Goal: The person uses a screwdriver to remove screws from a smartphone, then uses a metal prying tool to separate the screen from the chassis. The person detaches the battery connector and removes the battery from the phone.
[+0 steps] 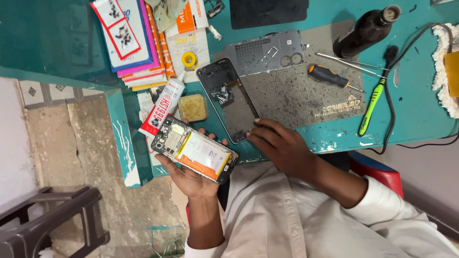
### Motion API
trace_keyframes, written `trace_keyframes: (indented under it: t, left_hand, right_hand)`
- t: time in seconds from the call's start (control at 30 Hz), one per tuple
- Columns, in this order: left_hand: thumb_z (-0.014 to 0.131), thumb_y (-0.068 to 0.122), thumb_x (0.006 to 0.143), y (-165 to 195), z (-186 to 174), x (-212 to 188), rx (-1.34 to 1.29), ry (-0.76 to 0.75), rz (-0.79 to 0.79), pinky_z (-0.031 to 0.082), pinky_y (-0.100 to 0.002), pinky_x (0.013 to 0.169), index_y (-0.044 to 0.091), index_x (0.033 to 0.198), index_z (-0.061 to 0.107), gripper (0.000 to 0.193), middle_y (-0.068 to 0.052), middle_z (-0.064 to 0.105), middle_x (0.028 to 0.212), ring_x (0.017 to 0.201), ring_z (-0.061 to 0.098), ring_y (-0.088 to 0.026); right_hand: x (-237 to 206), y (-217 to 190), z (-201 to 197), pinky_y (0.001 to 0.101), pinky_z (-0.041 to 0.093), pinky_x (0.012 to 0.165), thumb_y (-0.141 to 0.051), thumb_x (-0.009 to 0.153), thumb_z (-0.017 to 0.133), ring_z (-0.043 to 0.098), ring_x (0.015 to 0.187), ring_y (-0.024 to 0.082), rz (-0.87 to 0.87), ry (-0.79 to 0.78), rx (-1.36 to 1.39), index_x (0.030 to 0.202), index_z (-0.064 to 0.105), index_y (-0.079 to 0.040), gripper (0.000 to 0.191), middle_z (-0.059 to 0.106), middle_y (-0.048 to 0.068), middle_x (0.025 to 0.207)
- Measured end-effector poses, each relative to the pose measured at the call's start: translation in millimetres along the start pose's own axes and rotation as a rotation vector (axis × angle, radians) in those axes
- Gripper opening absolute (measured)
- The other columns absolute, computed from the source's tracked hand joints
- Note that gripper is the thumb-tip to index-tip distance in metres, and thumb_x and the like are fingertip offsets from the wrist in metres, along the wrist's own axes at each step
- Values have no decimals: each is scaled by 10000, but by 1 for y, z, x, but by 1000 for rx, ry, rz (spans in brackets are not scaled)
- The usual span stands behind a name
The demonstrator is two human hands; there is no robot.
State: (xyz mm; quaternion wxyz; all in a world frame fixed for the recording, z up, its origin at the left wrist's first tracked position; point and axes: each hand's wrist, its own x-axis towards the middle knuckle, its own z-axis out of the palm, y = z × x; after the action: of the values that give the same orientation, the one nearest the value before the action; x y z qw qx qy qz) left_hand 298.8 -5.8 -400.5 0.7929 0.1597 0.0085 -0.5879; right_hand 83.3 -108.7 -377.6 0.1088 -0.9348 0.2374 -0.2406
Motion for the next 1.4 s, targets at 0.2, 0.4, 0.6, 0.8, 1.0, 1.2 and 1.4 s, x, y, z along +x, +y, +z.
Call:
trace_keyframes:
  t: [0.2, 0.4, 0.6, 0.8, 1.0, 1.2, 1.4]
  left_hand:
    - [379, 813, 972, 1, 4, -4, 4, -6, -2, 441, -645, 1110, 162, 1641, 369, 934, -185, 647, 1345, 1207, 617, -368]
    - [373, 816, 970, 3, 0, -4, -10, -14, -14, 436, -648, 1113, 162, 1623, 382, 925, -187, 645, 1343, 1212, 617, -371]
    - [366, 818, 969, 4, 2, -6, 37, 48, 0, 434, -652, 1106, 171, 1622, 376, 919, -183, 642, 1333, 1208, 608, -371]
    - [368, 825, 965, 8, -1, -2, -6, 12, -3, 443, -637, 1104, 159, 1625, 377, 938, -183, 642, 1322, 1190, 610, -360]
    - [362, 826, 965, 10, -4, 0, -4, 10, 4, 441, -642, 1104, 161, 1630, 377, 941, -181, 641, 1327, 1190, 612, -359]
    - [365, 833, 954, 11, -4, 2, 26, 33, 3, 443, -644, 1094, 162, 1625, 373, 949, -181, 643, 1325, 1186, 614, -360]
    - [366, 826, 957, 11, -3, 0, 4, 20, -5, 442, -638, 1106, 171, 1633, 373, 941, -179, 639, 1333, 1194, 611, -356]
  right_hand:
    - [28, -2, 16, 339, 608, 842, -123, 832, 658, 614, 1216, 257, 49, 81, -49, 1162, 714, -56, 341, 664, 57, 1172]
    - [41, -6, 27, 317, 597, 762, -138, 812, 685, 647, 1079, 225, 41, 98, -80, 1097, 720, -46, 302, 661, 51, 1109]
    - [50, -11, 29, 314, 586, 700, -144, 772, 705, 622, 919, 197, 21, 56, -176, 1064, 718, -46, 308, 633, 42, 1022]
    - [55, -8, 35, 305, 575, 661, -142, 770, 713, 618, 902, 199, 57, 36, -187, 1049, 712, -50, 293, 627, 44, 1002]
    - [57, -10, 35, 300, 570, 650, -150, 801, 719, 616, 895, 199, 65, 65, -185, 1026, 708, -43, 249, 626, 45, 1000]
    - [61, -11, 38, 295, 578, 664, -134, 775, 710, 619, 908, 190, 22, 53, -207, 1053, 713, -31, 297, 634, 52, 1023]
    - [60, -9, 38, 305, 578, 641, -139, 781, 712, 625, 921, 202, 70, 15, -144, 1058, 713, -42, 294, 635, 47, 1035]
